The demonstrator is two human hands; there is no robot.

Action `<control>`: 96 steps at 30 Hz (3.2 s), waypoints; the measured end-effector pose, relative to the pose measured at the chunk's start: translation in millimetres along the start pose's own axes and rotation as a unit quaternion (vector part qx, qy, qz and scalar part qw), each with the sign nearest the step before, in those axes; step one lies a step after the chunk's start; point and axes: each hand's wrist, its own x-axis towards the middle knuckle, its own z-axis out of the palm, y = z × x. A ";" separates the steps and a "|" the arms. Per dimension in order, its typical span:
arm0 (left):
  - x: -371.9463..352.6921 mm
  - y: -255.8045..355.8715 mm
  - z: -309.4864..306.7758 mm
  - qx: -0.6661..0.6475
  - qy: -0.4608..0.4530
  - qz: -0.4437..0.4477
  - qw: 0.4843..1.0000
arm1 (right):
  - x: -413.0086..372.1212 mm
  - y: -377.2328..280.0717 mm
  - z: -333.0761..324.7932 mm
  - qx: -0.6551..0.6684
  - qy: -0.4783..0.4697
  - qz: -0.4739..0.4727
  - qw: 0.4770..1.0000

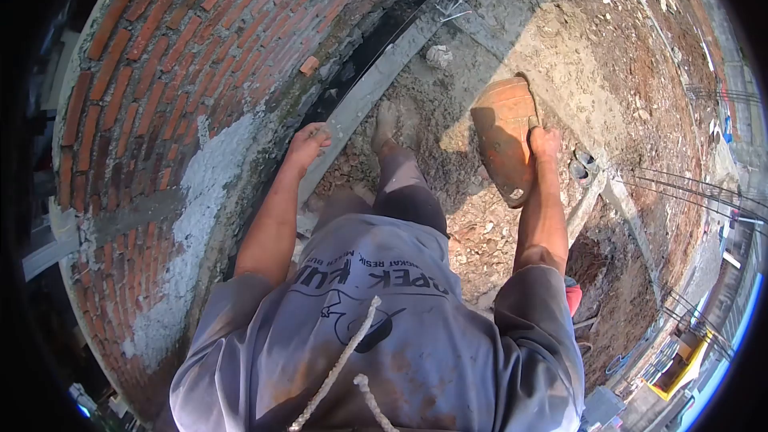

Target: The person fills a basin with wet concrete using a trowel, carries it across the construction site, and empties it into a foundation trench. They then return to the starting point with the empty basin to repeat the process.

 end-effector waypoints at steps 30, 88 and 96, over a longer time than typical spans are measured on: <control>-10.3 -41.8 -52.6 -0.071 0.076 -0.124 0.987 | -12.4 19.0 -101.3 0.199 0.038 0.124 0.971; -90.1 -165.4 -50.8 -0.283 0.240 -0.259 0.892 | 41.0 -94.0 -38.1 0.223 -0.156 0.003 0.962; -119.0 -165.4 -33.0 -0.308 0.219 -0.191 0.906 | -9.7 -80.5 -43.9 0.221 -0.118 -0.022 0.968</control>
